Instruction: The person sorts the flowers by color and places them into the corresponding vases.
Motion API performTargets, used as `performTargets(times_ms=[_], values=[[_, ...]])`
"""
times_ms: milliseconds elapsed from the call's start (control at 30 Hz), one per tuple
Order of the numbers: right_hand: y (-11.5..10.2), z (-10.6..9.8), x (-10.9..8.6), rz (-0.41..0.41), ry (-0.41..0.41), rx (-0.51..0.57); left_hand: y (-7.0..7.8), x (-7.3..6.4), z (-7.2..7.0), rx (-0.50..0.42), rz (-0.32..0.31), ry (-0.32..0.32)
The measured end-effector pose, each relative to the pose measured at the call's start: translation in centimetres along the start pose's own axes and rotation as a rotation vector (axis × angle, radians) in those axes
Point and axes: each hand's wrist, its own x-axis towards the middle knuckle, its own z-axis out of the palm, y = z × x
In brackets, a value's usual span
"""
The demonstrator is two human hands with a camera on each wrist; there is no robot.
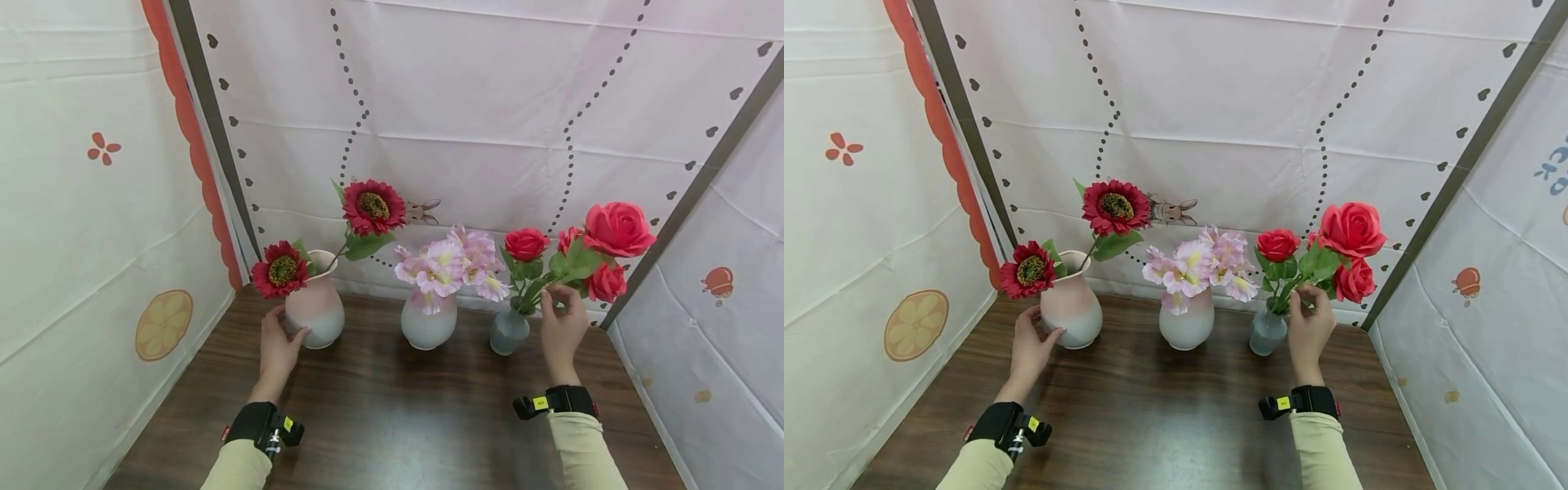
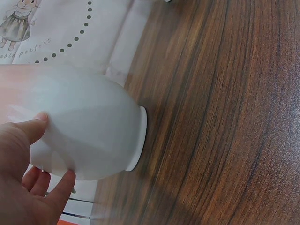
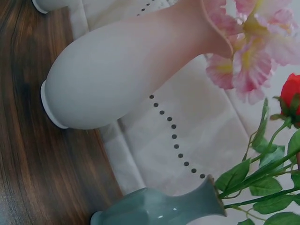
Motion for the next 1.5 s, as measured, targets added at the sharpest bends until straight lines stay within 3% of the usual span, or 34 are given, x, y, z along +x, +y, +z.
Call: performTargets(times_ms=[333, 567, 700, 833, 1067, 1500], values=[[5.6, 0.8, 0.5, 0.079, -0.032, -0.034, -0.2, -0.1, 0.0, -0.005, 0.020, 0.008], [7.4, 0.7, 0.3, 0.097, -0.092, -0.165, -0.1, -0.2, -0.1, -0.015, 0.013, 0.002], [8.0, 0.3, -0.1, 0.121, -0.158, -0.312, -0.1, -0.2, 0.0, -0.019, 0.009, -0.002], [8.5, -0.4, -0.9, 0.168, -0.192, -0.388, -0.2, -0.1, 0.0, -0.016, 0.011, -0.002], [8.9, -1.1, -2.6, 0.224, -0.227, -0.423, -0.1, -0.1, 0.0, -0.015, 0.010, -0.003], [8.4, -1.1, -5.1, 0.169, -0.303, -0.428, -0.3, -0.2, 0.2, -0.035, 0.037, 0.016]])
